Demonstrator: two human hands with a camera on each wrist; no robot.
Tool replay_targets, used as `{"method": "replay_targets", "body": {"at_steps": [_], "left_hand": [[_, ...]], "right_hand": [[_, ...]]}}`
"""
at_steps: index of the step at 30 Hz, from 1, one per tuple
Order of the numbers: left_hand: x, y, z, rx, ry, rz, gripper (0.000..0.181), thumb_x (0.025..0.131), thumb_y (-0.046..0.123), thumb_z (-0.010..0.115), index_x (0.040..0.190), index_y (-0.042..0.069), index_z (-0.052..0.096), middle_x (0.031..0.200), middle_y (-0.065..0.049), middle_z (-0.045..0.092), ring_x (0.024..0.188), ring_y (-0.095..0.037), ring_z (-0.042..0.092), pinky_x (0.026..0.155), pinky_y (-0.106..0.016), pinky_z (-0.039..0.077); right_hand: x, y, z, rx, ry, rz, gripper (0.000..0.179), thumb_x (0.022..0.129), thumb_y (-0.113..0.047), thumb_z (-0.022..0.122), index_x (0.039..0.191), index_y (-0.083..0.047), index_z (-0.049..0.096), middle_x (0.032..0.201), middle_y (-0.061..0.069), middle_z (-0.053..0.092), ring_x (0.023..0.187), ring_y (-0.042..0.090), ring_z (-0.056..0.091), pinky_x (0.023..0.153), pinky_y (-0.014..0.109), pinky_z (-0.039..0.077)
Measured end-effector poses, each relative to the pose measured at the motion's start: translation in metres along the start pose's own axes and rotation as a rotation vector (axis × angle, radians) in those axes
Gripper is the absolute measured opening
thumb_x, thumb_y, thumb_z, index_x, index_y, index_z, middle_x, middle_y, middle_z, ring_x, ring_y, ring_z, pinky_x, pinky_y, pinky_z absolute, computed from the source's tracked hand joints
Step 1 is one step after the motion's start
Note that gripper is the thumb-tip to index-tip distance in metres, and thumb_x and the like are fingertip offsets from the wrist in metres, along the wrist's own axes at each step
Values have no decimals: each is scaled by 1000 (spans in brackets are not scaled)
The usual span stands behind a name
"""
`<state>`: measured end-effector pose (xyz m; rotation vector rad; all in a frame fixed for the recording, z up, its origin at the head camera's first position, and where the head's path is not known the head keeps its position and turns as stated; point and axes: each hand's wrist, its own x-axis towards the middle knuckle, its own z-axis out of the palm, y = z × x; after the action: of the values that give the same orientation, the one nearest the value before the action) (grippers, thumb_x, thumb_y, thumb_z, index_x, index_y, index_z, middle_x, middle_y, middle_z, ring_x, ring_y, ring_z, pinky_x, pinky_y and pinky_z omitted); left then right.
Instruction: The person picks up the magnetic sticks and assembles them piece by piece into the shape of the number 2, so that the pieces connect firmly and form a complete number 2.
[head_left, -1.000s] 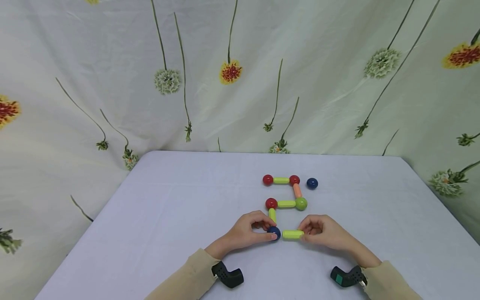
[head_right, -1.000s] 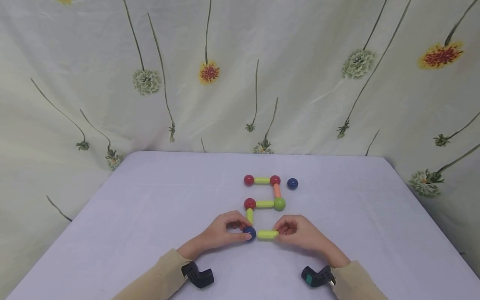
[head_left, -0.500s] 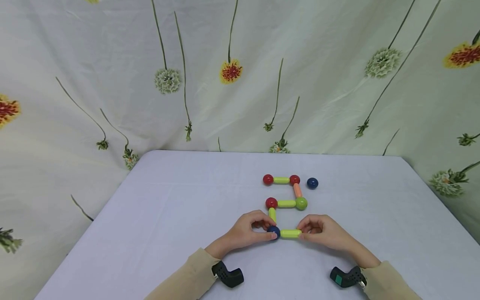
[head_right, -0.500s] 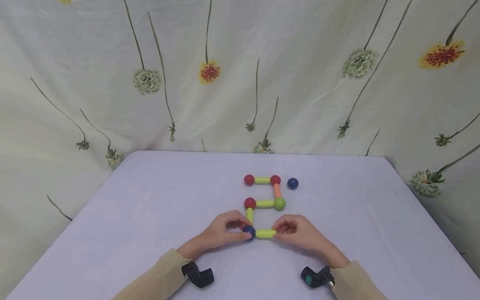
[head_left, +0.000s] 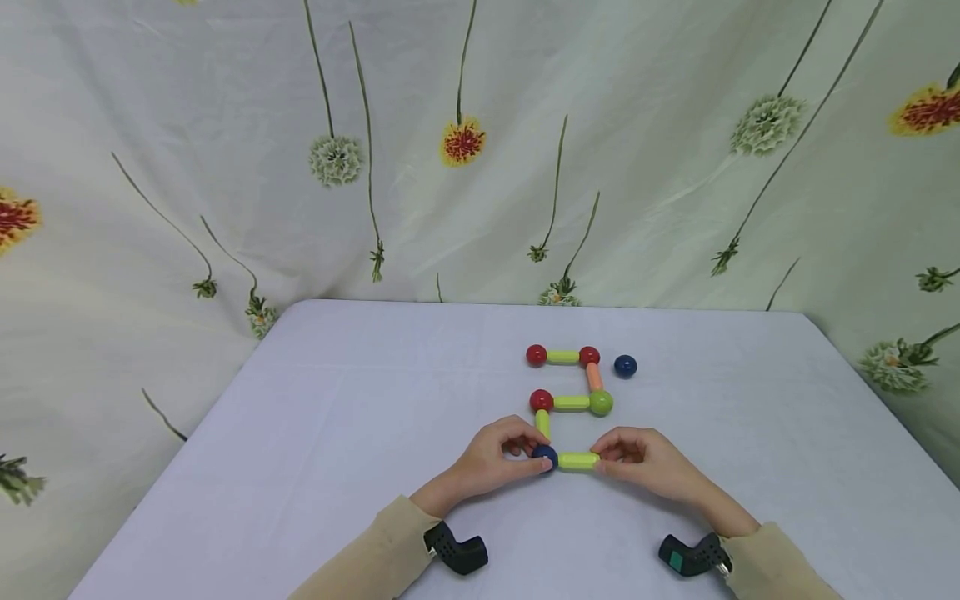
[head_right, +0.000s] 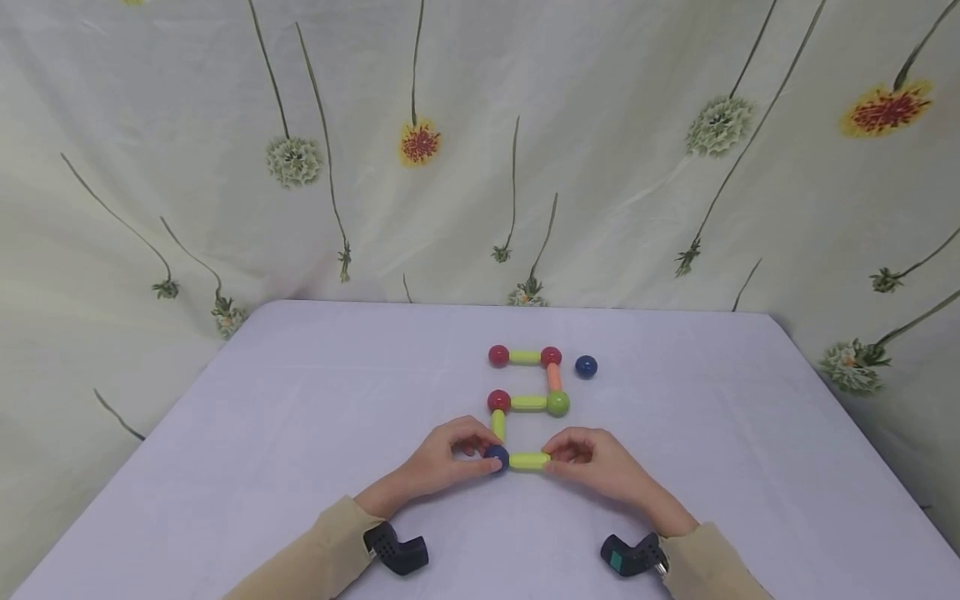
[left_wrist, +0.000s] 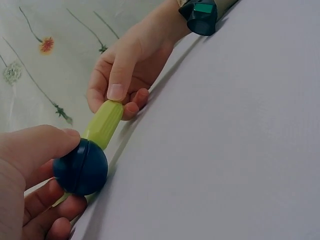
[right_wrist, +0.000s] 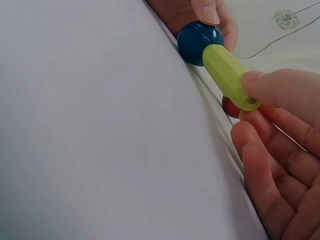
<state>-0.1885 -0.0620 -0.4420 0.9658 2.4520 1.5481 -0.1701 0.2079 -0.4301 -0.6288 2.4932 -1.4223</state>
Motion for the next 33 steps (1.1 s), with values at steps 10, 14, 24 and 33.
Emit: {"method": "replay_targets", "body": {"at_steps": [10,14,24,33], "left_hand": [[-1,0,1,3,40,-7,23,83,21,73,103,13,68,92,8,59,85,-12,56,74,-25,48],[-1,1,1,1,43,-13,24,83,22,72,105,12,68,93,7,58,85,-13,56,74,-25,48],[1,-1,3,21,69,-5,25,84,20,72,106,9,68,94,0,60,85,-18,56,72,-26,49],[-2,28,-2,9,70,-26,24,86,10,68,107,-1,65,97,-14,60,87,-31,56,73,-30,49]], "right_hand": [[2,1,4,-36,59,-6,22,85,-20,70,102,-7,67,87,1,63,77,13,56,66,23,48],[2,2,5,-58,80,-7,21,85,-20,69,102,-8,67,86,-1,63,76,12,55,66,22,47],[3,4,7,-74,159,-14,22,85,-23,70,101,-9,68,83,-3,63,72,10,55,62,22,46],[6,10,5,-17,396,-30,22,84,-19,71,101,-5,67,84,2,65,68,9,59,61,23,50]]}}
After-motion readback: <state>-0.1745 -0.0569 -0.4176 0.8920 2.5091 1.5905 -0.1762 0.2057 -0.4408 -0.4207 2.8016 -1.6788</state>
